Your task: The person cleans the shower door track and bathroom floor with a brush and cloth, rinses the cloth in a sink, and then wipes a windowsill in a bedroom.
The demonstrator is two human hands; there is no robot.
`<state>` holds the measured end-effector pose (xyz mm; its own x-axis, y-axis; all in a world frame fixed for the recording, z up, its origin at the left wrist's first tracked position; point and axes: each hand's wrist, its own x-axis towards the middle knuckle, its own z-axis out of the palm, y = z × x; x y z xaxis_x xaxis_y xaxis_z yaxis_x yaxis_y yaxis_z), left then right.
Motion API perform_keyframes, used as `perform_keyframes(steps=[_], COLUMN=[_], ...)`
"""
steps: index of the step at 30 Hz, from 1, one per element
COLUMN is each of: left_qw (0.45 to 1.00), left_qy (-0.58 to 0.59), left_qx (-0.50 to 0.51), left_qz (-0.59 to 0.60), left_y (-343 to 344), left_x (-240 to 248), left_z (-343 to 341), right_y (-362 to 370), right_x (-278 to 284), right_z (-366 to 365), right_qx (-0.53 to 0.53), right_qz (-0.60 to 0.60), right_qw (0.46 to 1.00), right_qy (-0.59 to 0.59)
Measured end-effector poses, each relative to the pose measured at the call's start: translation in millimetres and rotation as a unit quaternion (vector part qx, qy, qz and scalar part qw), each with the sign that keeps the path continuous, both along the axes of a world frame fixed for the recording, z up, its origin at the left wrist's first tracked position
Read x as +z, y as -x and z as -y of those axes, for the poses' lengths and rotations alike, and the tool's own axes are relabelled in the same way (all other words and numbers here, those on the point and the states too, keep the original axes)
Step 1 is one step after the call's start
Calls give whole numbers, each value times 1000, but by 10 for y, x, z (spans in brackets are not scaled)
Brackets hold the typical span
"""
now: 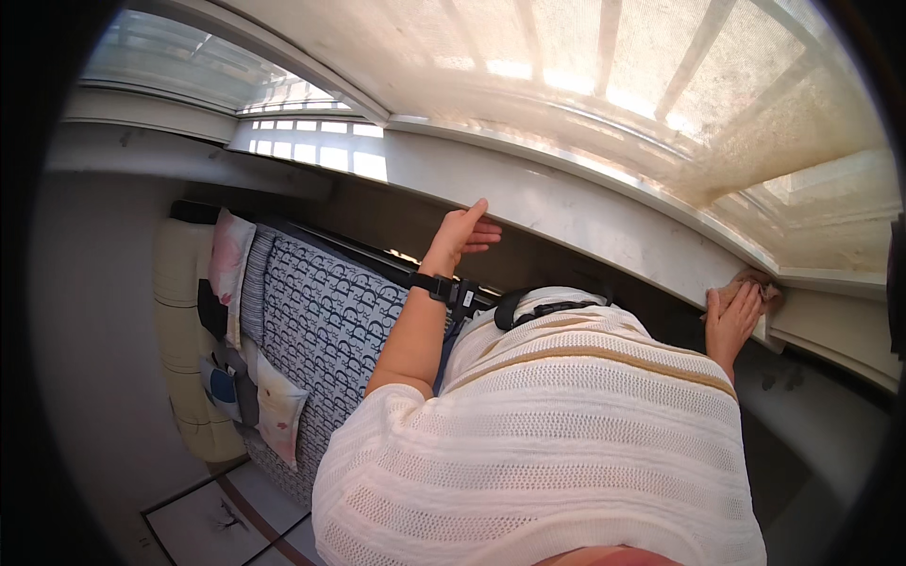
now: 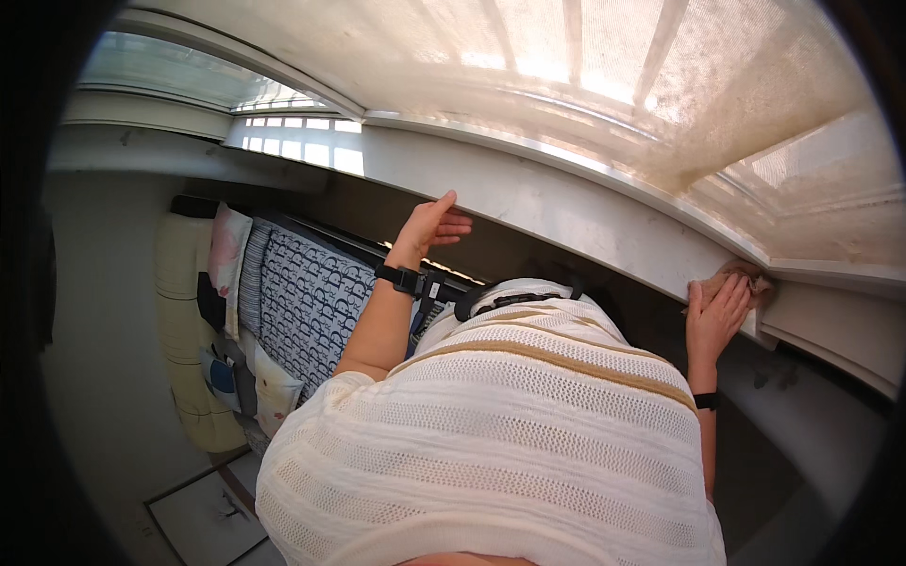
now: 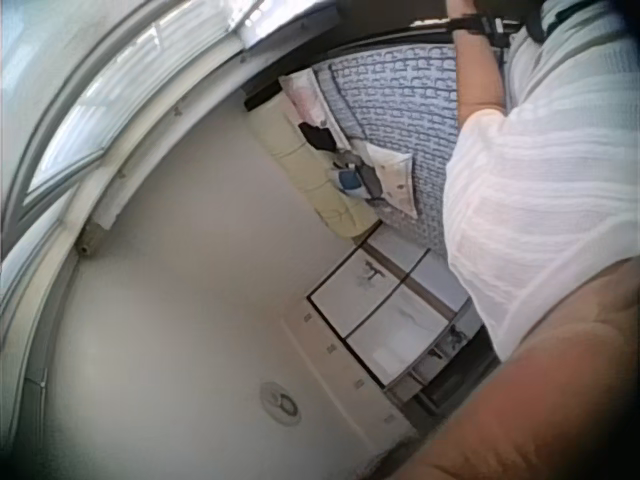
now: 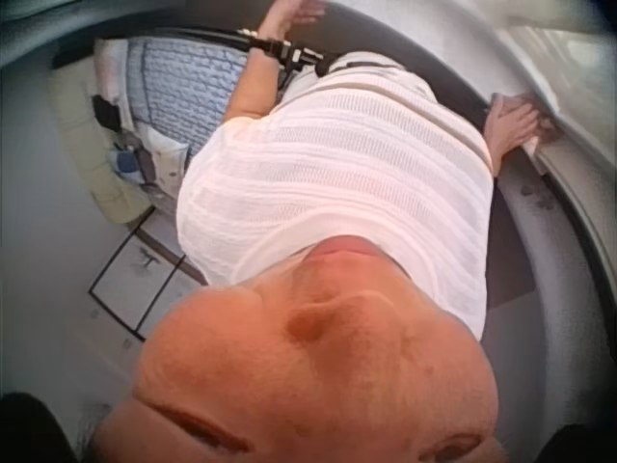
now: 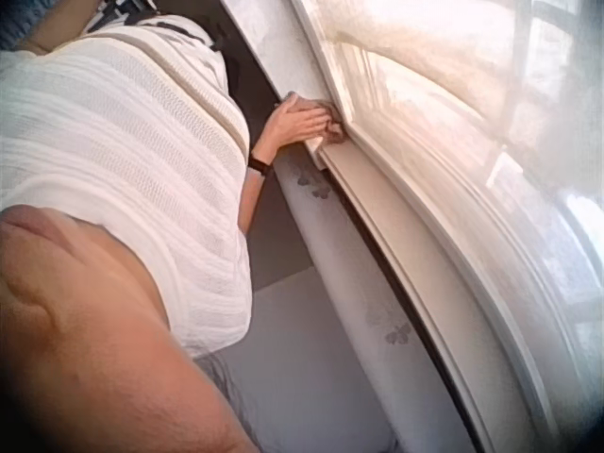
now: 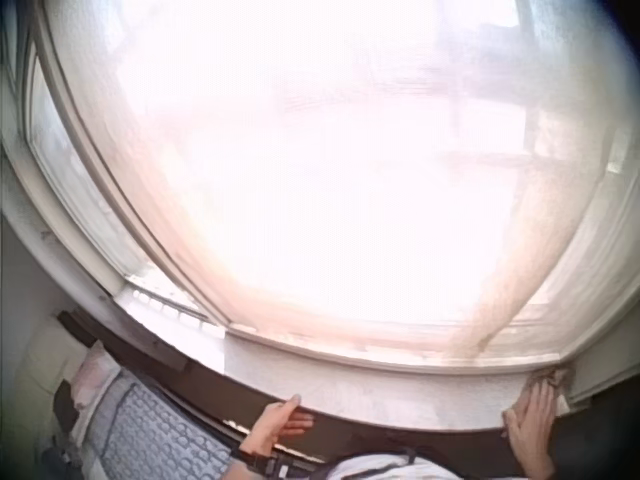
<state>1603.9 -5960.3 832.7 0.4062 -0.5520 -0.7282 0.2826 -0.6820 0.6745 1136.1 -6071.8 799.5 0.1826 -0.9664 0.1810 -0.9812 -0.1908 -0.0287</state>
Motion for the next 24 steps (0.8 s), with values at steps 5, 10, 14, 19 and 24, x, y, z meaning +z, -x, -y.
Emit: perform_keyframes(steps=[5, 10, 14, 19, 24], left_qw=[992, 969, 954, 907, 904], left_qy=[-65, -12, 112, 225, 201], left_qx=[-99, -211, -239, -313, -328], left_qz=[52, 126, 140, 170, 189], left_y=[-91, 169, 232, 771, 775], left_x=[173, 358, 294, 324, 384], left_z=[126, 352, 281, 654, 634], right_y=[-606, -1222, -1979, -1793, -731], right_x=[83, 277, 304, 163, 322], right_z=[-123, -126, -45, 67, -96], right_qx=[95, 242, 462, 430, 255], right_qz=[52, 142, 194, 252, 243], right_qw=[994, 959, 862, 864, 934], right_qy=[27, -27, -79, -68, -62])
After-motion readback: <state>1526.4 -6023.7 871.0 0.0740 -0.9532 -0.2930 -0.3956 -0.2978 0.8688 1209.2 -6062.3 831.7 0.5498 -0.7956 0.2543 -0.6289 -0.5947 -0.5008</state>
